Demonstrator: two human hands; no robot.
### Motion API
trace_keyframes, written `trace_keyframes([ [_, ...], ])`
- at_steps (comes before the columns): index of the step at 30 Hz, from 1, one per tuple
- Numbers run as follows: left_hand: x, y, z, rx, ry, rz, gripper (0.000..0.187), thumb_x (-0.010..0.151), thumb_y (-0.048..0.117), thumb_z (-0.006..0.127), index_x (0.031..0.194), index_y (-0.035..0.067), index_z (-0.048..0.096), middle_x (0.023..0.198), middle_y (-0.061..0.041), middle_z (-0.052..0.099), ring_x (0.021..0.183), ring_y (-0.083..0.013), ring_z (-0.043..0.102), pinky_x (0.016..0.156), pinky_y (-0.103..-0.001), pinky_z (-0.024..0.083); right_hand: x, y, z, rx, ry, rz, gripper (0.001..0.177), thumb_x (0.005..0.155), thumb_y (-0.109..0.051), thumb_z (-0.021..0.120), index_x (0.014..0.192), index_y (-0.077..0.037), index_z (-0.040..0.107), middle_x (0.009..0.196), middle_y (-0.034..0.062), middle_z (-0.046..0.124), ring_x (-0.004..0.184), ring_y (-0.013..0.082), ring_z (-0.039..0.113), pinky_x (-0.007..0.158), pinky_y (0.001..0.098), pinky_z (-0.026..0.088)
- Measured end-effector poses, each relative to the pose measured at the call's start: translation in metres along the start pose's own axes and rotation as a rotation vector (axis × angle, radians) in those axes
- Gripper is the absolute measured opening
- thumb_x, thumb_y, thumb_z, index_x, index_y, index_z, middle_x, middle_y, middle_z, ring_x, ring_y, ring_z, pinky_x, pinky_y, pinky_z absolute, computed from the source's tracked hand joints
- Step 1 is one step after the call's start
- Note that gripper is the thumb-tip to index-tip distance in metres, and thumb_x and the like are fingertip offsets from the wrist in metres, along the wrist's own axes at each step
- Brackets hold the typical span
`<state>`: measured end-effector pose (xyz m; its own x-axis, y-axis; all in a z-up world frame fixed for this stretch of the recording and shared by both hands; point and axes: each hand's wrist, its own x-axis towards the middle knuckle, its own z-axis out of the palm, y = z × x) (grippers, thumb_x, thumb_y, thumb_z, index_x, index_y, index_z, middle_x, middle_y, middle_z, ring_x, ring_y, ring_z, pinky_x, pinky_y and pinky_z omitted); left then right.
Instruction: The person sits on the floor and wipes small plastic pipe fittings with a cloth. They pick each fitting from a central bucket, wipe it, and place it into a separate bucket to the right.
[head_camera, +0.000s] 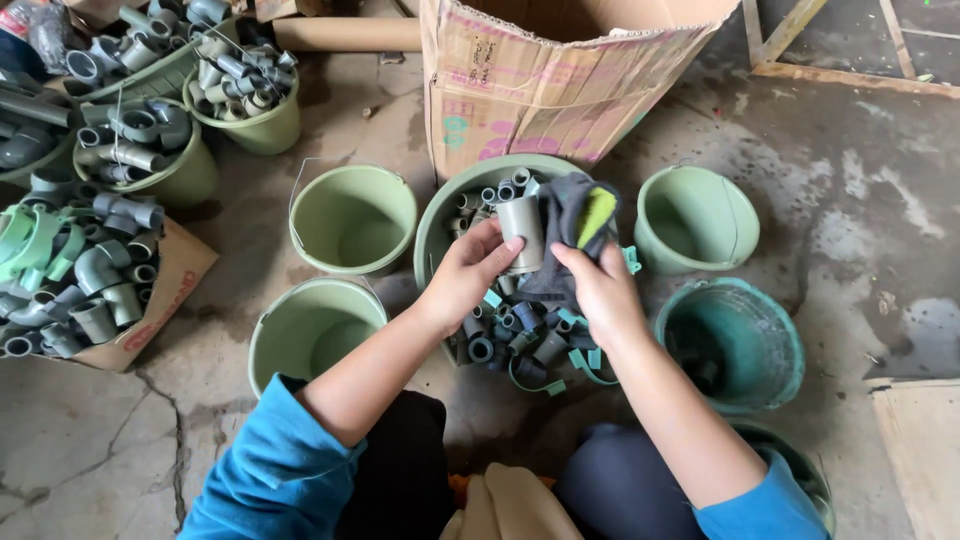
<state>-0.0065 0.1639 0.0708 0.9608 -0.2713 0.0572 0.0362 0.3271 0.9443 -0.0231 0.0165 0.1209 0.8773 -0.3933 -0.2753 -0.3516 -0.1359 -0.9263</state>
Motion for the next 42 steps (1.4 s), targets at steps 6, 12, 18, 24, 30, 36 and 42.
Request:
trace_keyframes([
  [6, 0.005, -0.017, -0.025, -0.65, -0.077, -0.208, 0.04, 0.103, 0.036, 0.059, 0.117, 0.0, 0.069, 0.112, -0.016, 0.076, 0.102, -0.0235, 0.076, 0.095, -0.035, 0.061, -0.004, 0.018, -0.007, 1.03, -0.307, 0.34, 0.038, 0.09, -0.032, 0.065, 0.119, -0.009, 0.07, 0.118, 0.0134, 0.074, 0.106, 0.0335, 0.072, 0.097, 0.0508, 0.056],
  [12, -0.006, -0.014, -0.004, -0.787, -0.18, -0.186, 0.045, 0.107, 0.034, 0.054, 0.127, -0.005, 0.063, 0.123, -0.022, 0.071, 0.112, -0.0301, 0.071, 0.103, -0.041, 0.058, 0.002, 0.018, -0.035, 1.255, -0.289, 0.261, 0.059, 0.094, -0.049, 0.057, 0.135, -0.007, 0.063, 0.141, 0.0148, 0.064, 0.131, 0.0348, 0.06, 0.115, 0.0514, 0.045],
  [18, -0.002, -0.036, -0.004, -0.727, -0.176, -0.328, 0.05, 0.106, 0.045, 0.055, 0.118, -0.002, 0.066, 0.111, -0.022, 0.074, 0.099, -0.0293, 0.076, 0.091, -0.038, 0.063, 0.011, 0.023, -0.038, 1.234, -0.284, 0.163, 0.084, 0.077, -0.067, 0.063, 0.139, -0.01, 0.061, 0.147, 0.0152, 0.059, 0.135, 0.0358, 0.057, 0.119, 0.0558, 0.041],
  [24, -0.005, -0.042, 0.013, -0.568, -0.137, -0.468, 0.043, 0.112, 0.039, 0.041, 0.117, -0.002, 0.054, 0.101, -0.027, 0.072, 0.091, -0.0394, 0.075, 0.079, -0.05, 0.065, 0.012, 0.051, -0.017, 0.379, -0.578, -0.747, 0.107, 0.089, -0.087, 0.041, 0.164, -0.014, 0.02, 0.167, 0.013, 0.028, 0.153, 0.0219, 0.024, 0.13, 0.0449, 0.013],
  [30, -0.004, 0.004, 0.01, -0.288, 0.019, -0.514, 0.074, 0.099, 0.062, 0.041, 0.145, 0.005, 0.053, 0.125, -0.022, 0.066, 0.107, -0.0321, 0.068, 0.09, -0.049, 0.059, 0.016, 0.051, -0.016, -0.2, -0.364, -1.037, 0.036, 0.101, -0.018, 0.056, 0.136, -0.016, 0.066, 0.155, 0.0111, 0.04, 0.146, 0.0319, 0.039, 0.123, 0.0449, 0.027],
  [36, 0.008, -0.043, -0.008, 0.172, 0.158, -0.044, 0.065, 0.081, 0.036, 0.089, 0.131, 0.008, 0.059, 0.104, -0.017, 0.066, 0.076, -0.0169, 0.064, 0.056, -0.024, 0.058, 0.047, 0.085, -0.022, 0.189, -0.063, -0.821, 0.019, 0.105, -0.004, 0.048, 0.121, -0.009, 0.056, 0.141, 0.0111, 0.049, 0.133, 0.0207, 0.044, 0.117, 0.0411, 0.034],
  [42, 0.003, -0.026, -0.007, 0.295, 0.19, 0.15, 0.026, 0.097, 0.031, 0.071, 0.116, 0.013, 0.071, 0.091, -0.01, 0.069, 0.086, -0.0145, 0.065, 0.068, -0.029, 0.062, 0.003, 0.018, -0.027, 0.893, -0.306, -0.295, 0.016, 0.106, -0.034, 0.053, 0.101, -0.021, 0.062, 0.083, -0.0095, 0.062, 0.076, 0.0061, 0.053, 0.088, 0.0254, 0.047],
])
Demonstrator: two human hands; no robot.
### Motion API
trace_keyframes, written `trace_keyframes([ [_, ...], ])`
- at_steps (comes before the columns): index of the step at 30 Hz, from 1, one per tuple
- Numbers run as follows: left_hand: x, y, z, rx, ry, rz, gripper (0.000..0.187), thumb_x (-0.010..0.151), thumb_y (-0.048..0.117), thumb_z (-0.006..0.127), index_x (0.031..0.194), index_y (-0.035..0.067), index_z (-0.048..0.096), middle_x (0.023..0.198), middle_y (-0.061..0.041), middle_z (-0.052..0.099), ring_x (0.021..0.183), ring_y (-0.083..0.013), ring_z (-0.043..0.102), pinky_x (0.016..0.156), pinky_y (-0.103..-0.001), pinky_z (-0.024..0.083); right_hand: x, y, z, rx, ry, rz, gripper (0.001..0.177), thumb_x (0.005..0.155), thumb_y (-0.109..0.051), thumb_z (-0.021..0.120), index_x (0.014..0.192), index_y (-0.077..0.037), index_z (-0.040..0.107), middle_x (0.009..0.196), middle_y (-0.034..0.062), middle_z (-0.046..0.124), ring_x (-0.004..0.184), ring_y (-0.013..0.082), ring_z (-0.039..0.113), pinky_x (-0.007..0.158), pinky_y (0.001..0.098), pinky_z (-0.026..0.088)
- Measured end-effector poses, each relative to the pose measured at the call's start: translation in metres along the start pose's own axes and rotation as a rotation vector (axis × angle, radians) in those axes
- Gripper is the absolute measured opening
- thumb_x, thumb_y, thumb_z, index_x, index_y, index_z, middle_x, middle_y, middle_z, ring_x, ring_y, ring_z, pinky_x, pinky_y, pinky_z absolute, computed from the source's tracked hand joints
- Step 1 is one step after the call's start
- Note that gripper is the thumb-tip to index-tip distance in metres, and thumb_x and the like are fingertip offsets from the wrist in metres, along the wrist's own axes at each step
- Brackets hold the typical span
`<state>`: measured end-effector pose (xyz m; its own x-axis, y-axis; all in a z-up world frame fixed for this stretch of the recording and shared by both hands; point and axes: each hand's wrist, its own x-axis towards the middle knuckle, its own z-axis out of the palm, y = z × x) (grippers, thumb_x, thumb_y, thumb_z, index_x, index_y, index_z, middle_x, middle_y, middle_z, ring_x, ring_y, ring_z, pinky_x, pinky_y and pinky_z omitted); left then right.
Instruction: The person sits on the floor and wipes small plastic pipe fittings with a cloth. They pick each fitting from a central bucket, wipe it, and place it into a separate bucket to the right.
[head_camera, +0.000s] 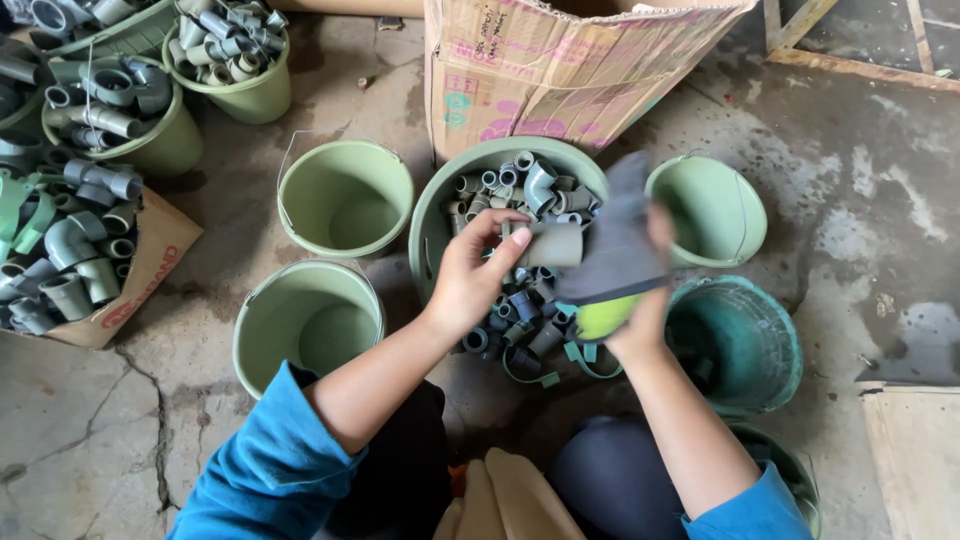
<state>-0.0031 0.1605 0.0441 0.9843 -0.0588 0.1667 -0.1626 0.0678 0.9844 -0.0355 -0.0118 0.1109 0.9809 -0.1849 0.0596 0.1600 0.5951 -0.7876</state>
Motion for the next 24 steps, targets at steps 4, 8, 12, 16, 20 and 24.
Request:
trace_keyframes([
  [4, -0.015, 0.029, 0.003, 0.258, -0.042, 0.118, 0.032, 0.106, 0.034, 0.049, 0.12, 0.008, 0.059, 0.097, -0.022, 0.059, 0.091, -0.0423, 0.066, 0.072, -0.049, 0.056, -0.01, 0.039, -0.02, -1.397, -0.53, -0.932, 0.108, 0.057, -0.037, 0.097, 0.142, 0.006, 0.047, 0.154, 0.0306, 0.039, 0.139, 0.0538, 0.042, 0.115, 0.0594, 0.039],
  [8, -0.017, 0.018, 0.009, 0.6, -0.223, 0.286, 0.046, 0.104, 0.048, 0.04, 0.112, 0.004, 0.051, 0.093, -0.024, 0.057, 0.078, -0.0527, 0.064, 0.063, -0.058, 0.053, -0.004, 0.061, -0.041, -1.687, -0.23, -1.006, 0.054, 0.077, -0.03, 0.07, 0.127, -0.013, 0.062, 0.108, 0.0054, 0.058, 0.095, 0.0268, 0.063, 0.085, 0.0412, 0.055],
  [12, -0.018, 0.007, 0.011, 0.788, -0.259, 0.63, 0.048, 0.105, 0.046, 0.034, 0.101, 0.003, 0.057, 0.084, -0.017, 0.064, 0.055, -0.0446, 0.065, 0.047, -0.05, 0.052, -0.018, 0.046, -0.032, -1.806, -0.261, -0.106, 0.057, 0.062, -0.048, 0.066, 0.114, -0.025, 0.06, 0.089, 0.0053, 0.073, 0.092, 0.0329, 0.073, 0.081, 0.0482, 0.057],
  [16, -0.013, 0.007, 0.009, 0.631, -0.298, 0.896, 0.046, 0.106, 0.042, 0.032, 0.1, 0.005, 0.059, 0.08, -0.014, 0.062, 0.046, -0.035, 0.063, 0.042, -0.044, 0.05, -0.012, 0.026, -0.025, -1.605, -0.453, 0.087, 0.062, 0.049, -0.044, 0.084, 0.1, -0.013, 0.069, 0.093, 0.0075, 0.078, 0.101, 0.0314, 0.074, 0.088, 0.0467, 0.056],
  [20, -0.017, 0.008, 0.02, 0.396, -0.408, 1.176, 0.051, 0.105, 0.043, 0.028, 0.104, 0.007, 0.064, 0.085, -0.01, 0.061, 0.055, -0.0295, 0.063, 0.05, -0.041, 0.054, 0.007, 0.037, -0.094, -0.718, -0.858, 0.577, 0.045, 0.046, 0.004, 0.086, 0.09, 0.002, 0.075, 0.086, 0.006, 0.075, 0.091, 0.0239, 0.071, 0.072, 0.041, 0.061],
  [24, -0.018, 0.018, 0.027, 0.343, -0.351, 1.306, 0.054, 0.106, 0.045, 0.021, 0.089, 0.012, 0.061, 0.082, -0.005, 0.052, 0.058, -0.0234, 0.056, 0.05, -0.036, 0.051, 0.012, 0.05, -0.138, -0.571, -0.638, 0.975, 0.054, 0.057, -0.002, 0.081, 0.107, 0.01, 0.069, 0.103, 0.0167, 0.073, 0.099, 0.0348, 0.074, 0.067, 0.0422, 0.062],
])
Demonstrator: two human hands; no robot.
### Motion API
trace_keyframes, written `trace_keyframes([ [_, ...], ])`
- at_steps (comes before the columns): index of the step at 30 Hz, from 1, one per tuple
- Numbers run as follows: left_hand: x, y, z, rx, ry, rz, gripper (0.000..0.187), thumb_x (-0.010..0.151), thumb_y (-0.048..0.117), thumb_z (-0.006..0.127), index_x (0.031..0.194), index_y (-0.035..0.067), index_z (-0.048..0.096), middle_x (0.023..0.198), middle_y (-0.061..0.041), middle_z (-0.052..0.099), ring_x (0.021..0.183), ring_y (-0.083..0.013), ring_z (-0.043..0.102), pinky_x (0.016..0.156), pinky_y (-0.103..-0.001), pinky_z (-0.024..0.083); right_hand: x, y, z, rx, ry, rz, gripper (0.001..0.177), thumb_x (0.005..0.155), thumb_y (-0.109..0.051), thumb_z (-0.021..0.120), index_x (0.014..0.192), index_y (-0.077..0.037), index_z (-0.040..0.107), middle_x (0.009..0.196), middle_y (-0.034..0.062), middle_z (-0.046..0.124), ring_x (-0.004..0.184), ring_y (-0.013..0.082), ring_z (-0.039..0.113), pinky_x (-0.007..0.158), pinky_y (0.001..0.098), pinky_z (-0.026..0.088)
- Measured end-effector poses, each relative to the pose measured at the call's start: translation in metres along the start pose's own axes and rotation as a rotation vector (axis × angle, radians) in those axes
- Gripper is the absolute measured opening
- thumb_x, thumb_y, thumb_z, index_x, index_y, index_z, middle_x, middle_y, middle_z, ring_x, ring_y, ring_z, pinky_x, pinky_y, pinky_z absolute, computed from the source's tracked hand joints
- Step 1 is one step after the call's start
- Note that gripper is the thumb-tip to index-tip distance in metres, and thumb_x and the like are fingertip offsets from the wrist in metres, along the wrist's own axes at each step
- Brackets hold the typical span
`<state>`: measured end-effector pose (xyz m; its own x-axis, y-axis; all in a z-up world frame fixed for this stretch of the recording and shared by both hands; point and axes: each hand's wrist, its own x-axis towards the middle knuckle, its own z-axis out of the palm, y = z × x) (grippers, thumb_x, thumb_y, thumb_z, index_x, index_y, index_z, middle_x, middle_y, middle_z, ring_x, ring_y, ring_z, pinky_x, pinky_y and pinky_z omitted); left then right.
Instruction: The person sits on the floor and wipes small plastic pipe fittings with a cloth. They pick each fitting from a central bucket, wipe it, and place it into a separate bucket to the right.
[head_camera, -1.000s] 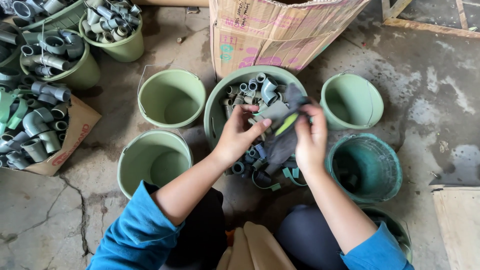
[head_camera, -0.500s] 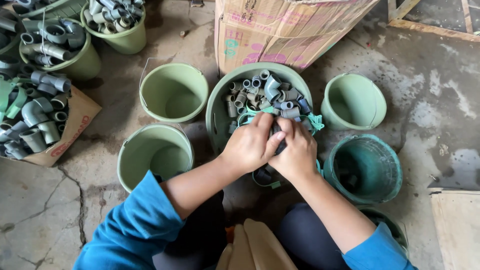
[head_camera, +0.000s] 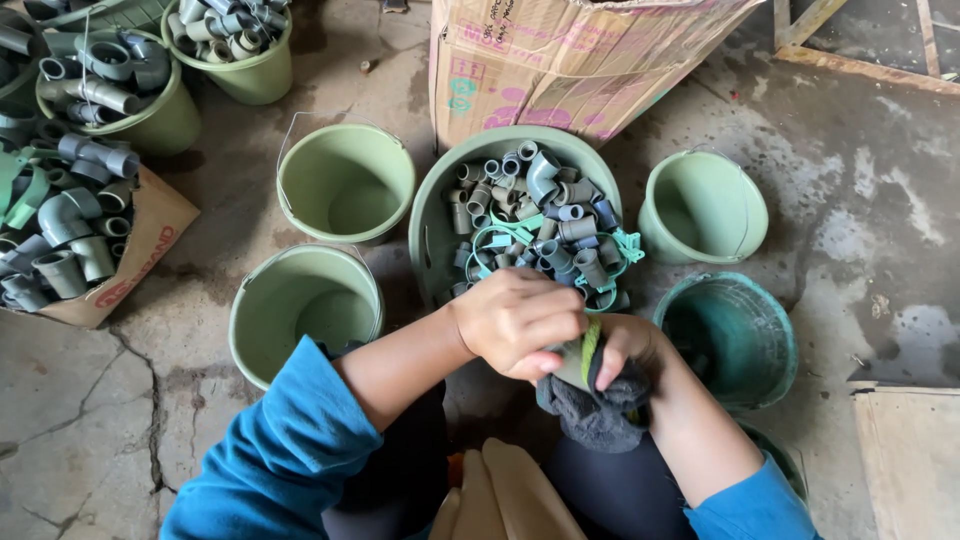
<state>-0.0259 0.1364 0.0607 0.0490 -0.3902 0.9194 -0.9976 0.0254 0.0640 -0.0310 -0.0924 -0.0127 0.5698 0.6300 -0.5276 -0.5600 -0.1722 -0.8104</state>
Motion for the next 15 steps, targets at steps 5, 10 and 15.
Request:
trace_keyframes([
  [5, -0.013, -0.016, -0.024, 0.094, 0.01, -0.113, 0.055, 0.104, 0.046, 0.023, 0.095, 0.011, 0.064, 0.083, -0.006, 0.055, 0.058, -0.0262, 0.059, 0.048, -0.04, 0.051, -0.001, 0.015, -0.018, 0.207, 0.407, 0.181, 0.085, 0.066, -0.046, 0.082, 0.134, 0.002, 0.062, 0.128, 0.025, 0.065, 0.115, 0.0373, 0.066, 0.093, 0.0475, 0.05],
  [10, -0.012, -0.023, -0.046, 0.212, 0.138, -0.356, 0.053, 0.1, 0.045, 0.029, 0.108, 0.008, 0.065, 0.095, -0.008, 0.062, 0.079, -0.0316, 0.068, 0.065, -0.041, 0.058, -0.008, -0.05, 0.045, 0.287, 0.489, -0.267, 0.082, 0.084, -0.059, 0.065, 0.144, -0.004, 0.056, 0.143, 0.0215, 0.058, 0.127, 0.0333, 0.057, 0.107, 0.0486, 0.045],
  [15, 0.01, 0.001, -0.026, 0.022, 0.047, -0.799, 0.034, 0.105, 0.028, 0.041, 0.114, -0.005, 0.043, 0.096, -0.032, 0.049, 0.079, -0.0638, 0.054, 0.055, -0.068, 0.043, 0.013, -0.048, 0.06, -0.592, 0.692, -1.212, 0.079, 0.083, -0.007, 0.074, 0.154, -0.004, 0.038, 0.157, 0.0205, 0.033, 0.15, 0.0357, 0.031, 0.126, 0.0456, 0.024],
])
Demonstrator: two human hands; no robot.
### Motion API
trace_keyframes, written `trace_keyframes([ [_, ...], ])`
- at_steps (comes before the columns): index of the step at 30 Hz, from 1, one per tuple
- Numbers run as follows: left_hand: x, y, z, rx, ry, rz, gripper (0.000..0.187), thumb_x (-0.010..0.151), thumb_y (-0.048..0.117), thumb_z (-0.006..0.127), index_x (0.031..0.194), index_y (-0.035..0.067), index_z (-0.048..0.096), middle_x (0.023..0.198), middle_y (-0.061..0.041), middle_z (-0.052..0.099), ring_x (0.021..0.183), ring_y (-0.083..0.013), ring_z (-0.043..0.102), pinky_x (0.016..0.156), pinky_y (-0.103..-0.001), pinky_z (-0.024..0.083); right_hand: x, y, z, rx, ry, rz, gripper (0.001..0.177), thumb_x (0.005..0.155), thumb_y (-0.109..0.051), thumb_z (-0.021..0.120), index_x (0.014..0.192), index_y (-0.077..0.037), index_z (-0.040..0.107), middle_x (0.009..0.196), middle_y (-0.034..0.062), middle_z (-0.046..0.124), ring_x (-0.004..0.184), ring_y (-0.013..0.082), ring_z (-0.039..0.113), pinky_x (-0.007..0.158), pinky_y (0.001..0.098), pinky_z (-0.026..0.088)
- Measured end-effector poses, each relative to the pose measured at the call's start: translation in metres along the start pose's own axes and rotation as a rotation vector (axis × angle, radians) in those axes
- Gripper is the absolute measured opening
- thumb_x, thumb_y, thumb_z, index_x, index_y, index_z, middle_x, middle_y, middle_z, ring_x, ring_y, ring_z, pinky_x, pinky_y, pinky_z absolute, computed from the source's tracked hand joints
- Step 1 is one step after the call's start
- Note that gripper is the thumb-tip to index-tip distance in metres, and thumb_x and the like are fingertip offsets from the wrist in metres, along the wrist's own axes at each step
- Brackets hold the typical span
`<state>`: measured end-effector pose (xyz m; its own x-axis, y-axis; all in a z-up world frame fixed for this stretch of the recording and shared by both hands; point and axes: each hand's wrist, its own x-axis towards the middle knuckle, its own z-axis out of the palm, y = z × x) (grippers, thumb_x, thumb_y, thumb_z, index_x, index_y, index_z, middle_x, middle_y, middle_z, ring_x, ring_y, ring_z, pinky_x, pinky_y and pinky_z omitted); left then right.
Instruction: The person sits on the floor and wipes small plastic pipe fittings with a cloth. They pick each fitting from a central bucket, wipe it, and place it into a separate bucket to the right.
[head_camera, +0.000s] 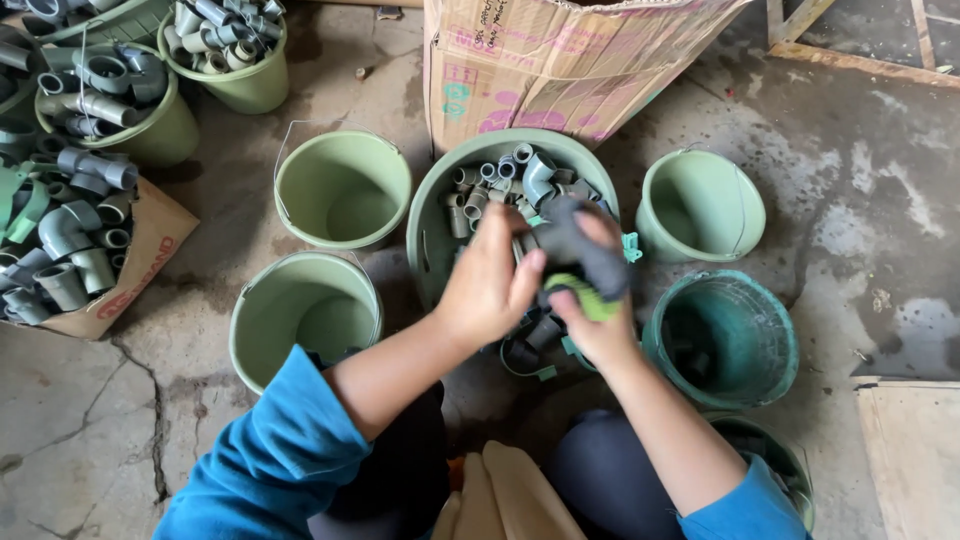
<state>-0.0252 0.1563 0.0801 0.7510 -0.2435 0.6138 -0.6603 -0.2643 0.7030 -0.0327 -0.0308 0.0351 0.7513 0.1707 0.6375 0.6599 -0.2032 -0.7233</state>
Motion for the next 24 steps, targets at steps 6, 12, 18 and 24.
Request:
trace_keyframes([
  [6, -0.027, -0.038, 0.032, 0.05, -0.066, 0.282, 0.04, 0.101, 0.043, 0.041, 0.109, 0.005, 0.053, 0.09, -0.014, 0.054, 0.068, -0.0431, 0.063, 0.056, -0.048, 0.054, -0.001, 0.001, 0.0, -0.191, 0.255, 0.312, 0.012, 0.101, -0.018, 0.071, 0.098, -0.006, 0.069, 0.093, 0.0079, 0.07, 0.091, 0.0179, 0.063, 0.088, 0.0383, 0.05],
  [12, -0.021, -0.062, 0.046, -0.249, -0.039, 0.508, 0.047, 0.102, 0.037, 0.041, 0.121, -0.002, 0.061, 0.108, -0.017, 0.063, 0.081, -0.0347, 0.067, 0.063, -0.043, 0.058, 0.002, 0.001, -0.005, 0.447, 0.433, 1.274, 0.031, 0.082, -0.035, 0.083, 0.094, -0.008, 0.076, 0.092, 0.011, 0.077, 0.075, 0.019, 0.075, 0.071, 0.0315, 0.062],
  [18, -0.025, -0.043, 0.045, -0.493, 0.053, 0.075, 0.048, 0.098, 0.037, 0.069, 0.122, 0.001, 0.048, 0.121, -0.02, 0.062, 0.112, -0.0342, 0.061, 0.093, -0.048, 0.049, 0.021, -0.003, -0.012, 0.762, 0.462, 1.187, 0.039, 0.09, -0.044, 0.067, 0.107, -0.009, 0.072, 0.109, 0.0131, 0.074, 0.093, 0.0263, 0.071, 0.086, 0.0421, 0.057],
  [24, -0.015, -0.04, 0.048, -0.988, 0.299, -0.498, 0.024, 0.096, 0.012, 0.074, 0.093, 0.008, 0.05, 0.085, 0.0, 0.062, 0.08, -0.0058, 0.058, 0.072, -0.021, 0.047, 0.032, -0.02, -0.017, 1.131, 0.52, 1.061, 0.053, 0.101, -0.055, 0.048, 0.122, -0.01, 0.068, 0.129, 0.0155, 0.07, 0.116, 0.035, 0.066, 0.103, 0.0547, 0.049],
])
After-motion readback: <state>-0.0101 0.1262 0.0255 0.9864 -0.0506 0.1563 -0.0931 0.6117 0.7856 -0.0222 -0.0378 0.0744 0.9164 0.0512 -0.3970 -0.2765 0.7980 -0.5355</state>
